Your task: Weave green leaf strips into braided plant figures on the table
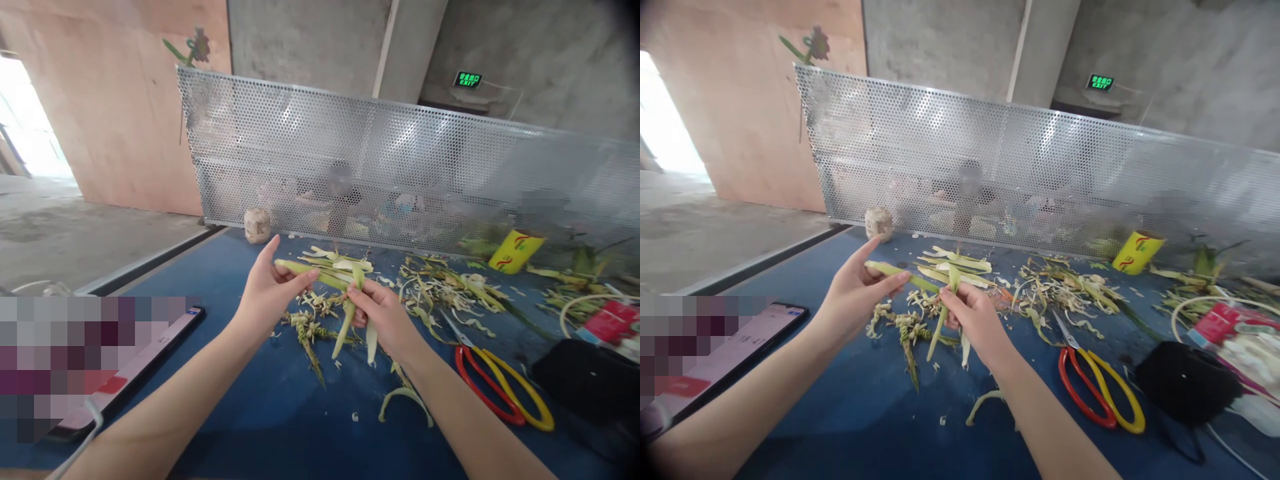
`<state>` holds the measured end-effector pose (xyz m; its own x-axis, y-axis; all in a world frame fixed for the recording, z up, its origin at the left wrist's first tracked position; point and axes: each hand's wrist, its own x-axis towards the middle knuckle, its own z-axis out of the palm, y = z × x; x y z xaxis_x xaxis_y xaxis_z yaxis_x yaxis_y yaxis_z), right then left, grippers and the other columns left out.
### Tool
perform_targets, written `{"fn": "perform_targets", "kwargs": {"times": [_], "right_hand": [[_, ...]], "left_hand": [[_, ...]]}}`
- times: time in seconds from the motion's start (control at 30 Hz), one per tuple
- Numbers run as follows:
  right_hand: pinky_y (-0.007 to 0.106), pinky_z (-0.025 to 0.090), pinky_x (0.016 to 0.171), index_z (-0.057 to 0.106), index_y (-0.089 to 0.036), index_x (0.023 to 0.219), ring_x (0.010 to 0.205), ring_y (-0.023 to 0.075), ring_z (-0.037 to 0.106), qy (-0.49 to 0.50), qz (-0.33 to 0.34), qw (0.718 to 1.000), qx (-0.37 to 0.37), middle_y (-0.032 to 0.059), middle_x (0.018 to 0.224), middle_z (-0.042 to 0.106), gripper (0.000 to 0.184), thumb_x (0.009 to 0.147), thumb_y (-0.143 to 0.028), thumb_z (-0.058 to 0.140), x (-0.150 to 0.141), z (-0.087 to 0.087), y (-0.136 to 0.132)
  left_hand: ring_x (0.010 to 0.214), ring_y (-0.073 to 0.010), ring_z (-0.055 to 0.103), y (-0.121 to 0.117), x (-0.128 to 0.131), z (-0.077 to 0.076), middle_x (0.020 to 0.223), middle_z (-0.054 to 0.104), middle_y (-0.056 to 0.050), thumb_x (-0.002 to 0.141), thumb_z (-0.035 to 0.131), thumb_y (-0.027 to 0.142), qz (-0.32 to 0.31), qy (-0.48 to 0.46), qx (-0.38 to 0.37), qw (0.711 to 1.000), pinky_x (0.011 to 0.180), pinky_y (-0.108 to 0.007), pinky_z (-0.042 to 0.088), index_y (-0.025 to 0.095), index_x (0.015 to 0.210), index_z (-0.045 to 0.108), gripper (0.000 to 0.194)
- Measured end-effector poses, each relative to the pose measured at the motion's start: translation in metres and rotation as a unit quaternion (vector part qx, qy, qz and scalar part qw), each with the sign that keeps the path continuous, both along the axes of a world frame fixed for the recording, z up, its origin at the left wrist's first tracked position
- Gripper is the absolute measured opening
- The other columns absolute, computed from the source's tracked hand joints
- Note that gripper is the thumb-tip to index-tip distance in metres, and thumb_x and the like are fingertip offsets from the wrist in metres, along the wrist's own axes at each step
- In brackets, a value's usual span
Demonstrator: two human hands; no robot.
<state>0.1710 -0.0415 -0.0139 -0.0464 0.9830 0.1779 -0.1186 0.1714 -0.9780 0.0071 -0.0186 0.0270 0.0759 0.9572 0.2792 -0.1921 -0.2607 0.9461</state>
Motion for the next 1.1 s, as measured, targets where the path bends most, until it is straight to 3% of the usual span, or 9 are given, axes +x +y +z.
{"fn": "perform_targets", "kwargs": {"times": [0.17,0.3,0.43,0.53,0.7,0.9,1.1], "right_hand": [[0.022,0.029,0.043,0.053,-0.018,0.072,0.042,0.0074,0.035,-0.010,-0.018,0.999,0.035,-0.0072,0.046,0.038,0.025,0.076,-0.042,0.056,0.000,0.000,0.000],[0.023,0.034,0.047,0.052,-0.019,0.076,0.048,0.0095,0.042,-0.053,0.010,0.998,0.026,-0.0040,0.056,0.046,0.027,0.079,-0.046,0.049,-0.004,0.004,-0.005],[0.025,0.038,0.053,0.049,-0.023,0.095,0.058,0.0123,0.049,-0.068,0.059,0.996,0.025,-0.0021,0.066,0.050,0.022,0.083,-0.040,0.045,-0.010,0.006,-0.011],[0.024,0.036,0.052,0.039,-0.024,0.104,0.057,0.0115,0.046,-0.085,0.064,0.993,0.049,-0.0035,0.065,0.050,0.022,0.085,-0.034,0.043,-0.011,0.003,-0.011],[0.025,0.035,0.052,0.029,-0.023,0.110,0.056,0.0113,0.045,-0.101,0.057,0.992,0.054,-0.0033,0.064,0.052,0.029,0.085,-0.028,0.044,-0.007,-0.001,-0.008],[0.025,0.036,0.052,0.030,-0.023,0.109,0.053,0.0098,0.042,-0.114,0.065,0.989,0.066,-0.0036,0.065,0.052,0.026,0.087,-0.028,0.042,-0.007,-0.001,-0.008],[0.024,0.036,0.052,0.029,-0.024,0.112,0.055,0.0098,0.043,-0.090,0.103,0.988,0.074,-0.0038,0.066,0.050,0.028,0.087,-0.027,0.041,-0.006,-0.002,-0.010]], "left_hand": [[0.043,-0.0066,0.049,-0.002,0.005,-0.007,0.055,0.058,0.005,0.067,0.068,0.021,-0.036,0.000,-0.021,0.999,0.043,-0.018,0.039,0.009,0.135,0.006,0.093],[0.057,-0.0102,0.059,-0.007,0.014,-0.017,0.091,0.064,-0.008,0.064,0.070,0.021,-0.143,0.030,-0.031,0.989,0.049,-0.021,0.046,0.016,0.118,0.029,0.068],[0.061,-0.0127,0.061,-0.008,0.016,-0.025,0.108,0.060,-0.012,0.068,0.066,0.024,-0.163,0.046,0.017,0.985,0.056,-0.027,0.049,0.022,0.115,0.024,0.062],[0.060,-0.0142,0.061,-0.006,0.014,-0.030,0.100,0.064,-0.011,0.074,0.060,0.029,-0.140,0.107,0.054,0.983,0.056,-0.029,0.047,0.021,0.118,0.022,0.058],[0.088,-0.0212,0.060,-0.004,0.011,-0.030,0.087,0.067,-0.008,0.072,0.060,0.033,-0.026,0.236,0.119,0.964,0.072,-0.032,0.045,0.015,0.125,0.022,0.068],[0.061,-0.0176,0.060,-0.004,0.010,-0.029,0.071,0.066,-0.004,0.075,0.057,0.030,-0.095,0.203,0.102,0.969,0.055,-0.029,0.046,0.014,0.134,0.004,0.081],[0.061,-0.0155,0.061,-0.003,0.013,-0.036,0.080,0.064,-0.004,0.073,0.062,0.025,-0.194,0.096,0.068,0.974,0.056,-0.029,0.048,0.020,0.136,-0.011,0.096]]}}
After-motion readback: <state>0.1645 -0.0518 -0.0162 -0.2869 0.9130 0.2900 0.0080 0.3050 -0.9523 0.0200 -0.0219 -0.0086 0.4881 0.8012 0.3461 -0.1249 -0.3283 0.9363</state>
